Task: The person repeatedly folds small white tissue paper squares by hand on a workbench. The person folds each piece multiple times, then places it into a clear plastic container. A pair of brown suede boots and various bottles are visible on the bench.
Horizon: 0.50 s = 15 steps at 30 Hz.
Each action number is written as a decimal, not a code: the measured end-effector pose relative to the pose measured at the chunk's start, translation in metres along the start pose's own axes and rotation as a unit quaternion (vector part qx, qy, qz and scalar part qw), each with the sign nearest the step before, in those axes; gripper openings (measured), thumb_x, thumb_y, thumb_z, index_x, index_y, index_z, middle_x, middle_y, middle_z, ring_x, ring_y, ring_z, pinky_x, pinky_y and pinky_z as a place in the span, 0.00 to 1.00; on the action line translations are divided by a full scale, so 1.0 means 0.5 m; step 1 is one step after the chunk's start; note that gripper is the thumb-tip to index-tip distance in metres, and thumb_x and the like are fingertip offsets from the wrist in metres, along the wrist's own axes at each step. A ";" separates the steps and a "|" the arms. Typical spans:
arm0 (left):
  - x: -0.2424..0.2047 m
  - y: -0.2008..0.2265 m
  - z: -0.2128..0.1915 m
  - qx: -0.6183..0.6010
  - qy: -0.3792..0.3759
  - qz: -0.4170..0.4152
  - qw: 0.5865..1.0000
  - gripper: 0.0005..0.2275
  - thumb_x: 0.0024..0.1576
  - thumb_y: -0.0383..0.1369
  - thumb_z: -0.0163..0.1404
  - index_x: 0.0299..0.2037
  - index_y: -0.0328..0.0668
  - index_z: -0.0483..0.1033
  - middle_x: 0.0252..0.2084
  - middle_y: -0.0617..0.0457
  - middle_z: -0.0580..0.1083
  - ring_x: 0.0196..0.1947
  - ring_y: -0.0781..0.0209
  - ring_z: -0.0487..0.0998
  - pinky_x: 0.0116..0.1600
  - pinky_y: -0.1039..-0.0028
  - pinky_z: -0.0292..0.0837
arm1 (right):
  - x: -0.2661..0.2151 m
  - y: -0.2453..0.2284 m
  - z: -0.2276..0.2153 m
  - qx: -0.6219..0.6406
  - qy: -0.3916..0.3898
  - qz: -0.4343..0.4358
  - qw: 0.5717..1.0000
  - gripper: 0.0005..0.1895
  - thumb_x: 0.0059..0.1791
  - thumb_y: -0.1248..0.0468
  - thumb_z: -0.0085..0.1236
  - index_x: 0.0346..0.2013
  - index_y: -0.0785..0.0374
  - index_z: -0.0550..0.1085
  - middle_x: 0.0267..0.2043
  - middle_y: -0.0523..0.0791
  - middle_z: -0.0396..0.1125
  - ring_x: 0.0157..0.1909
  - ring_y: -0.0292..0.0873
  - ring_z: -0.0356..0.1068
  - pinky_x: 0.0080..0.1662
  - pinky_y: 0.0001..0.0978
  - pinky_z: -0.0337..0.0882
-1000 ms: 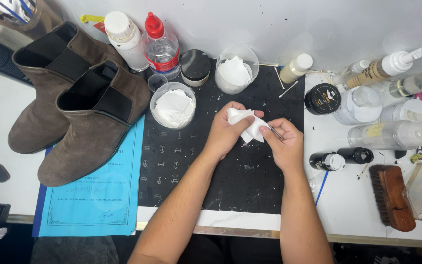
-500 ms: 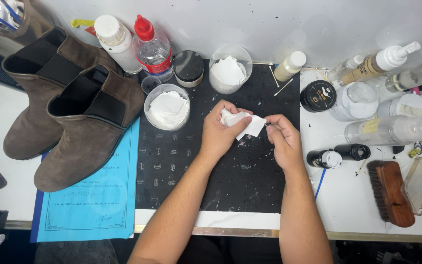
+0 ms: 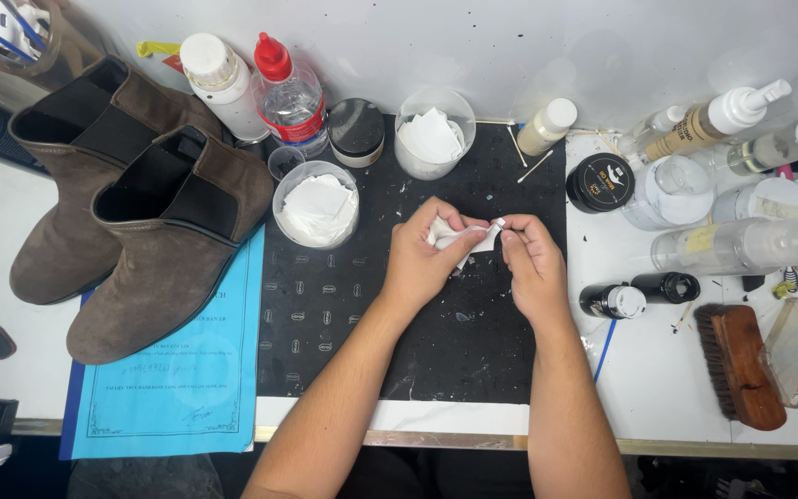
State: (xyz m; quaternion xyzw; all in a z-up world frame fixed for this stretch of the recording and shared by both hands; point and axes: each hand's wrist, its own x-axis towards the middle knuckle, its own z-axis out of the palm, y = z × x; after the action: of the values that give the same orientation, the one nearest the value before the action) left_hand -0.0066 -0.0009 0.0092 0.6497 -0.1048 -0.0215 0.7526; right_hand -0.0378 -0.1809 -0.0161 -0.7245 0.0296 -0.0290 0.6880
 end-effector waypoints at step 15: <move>-0.017 -0.016 0.027 -0.007 0.032 -0.016 0.999 0.08 0.59 0.28 0.59 0.38 0.38 0.71 0.38 0.52 0.81 0.34 0.70 0.79 0.37 0.77 0.74 | 0.007 0.033 0.017 0.021 0.110 -0.037 0.993 0.07 0.61 0.69 0.45 0.51 0.69 0.69 0.34 0.40 0.63 0.32 0.26 0.57 0.34 0.20 0.58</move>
State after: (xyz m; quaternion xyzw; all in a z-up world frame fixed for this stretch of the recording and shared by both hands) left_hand -0.0163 -0.0138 0.0019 0.6467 -0.0697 -0.0136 0.7594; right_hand -0.0334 -0.1738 -0.0328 -0.7030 0.0779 -0.1346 0.6939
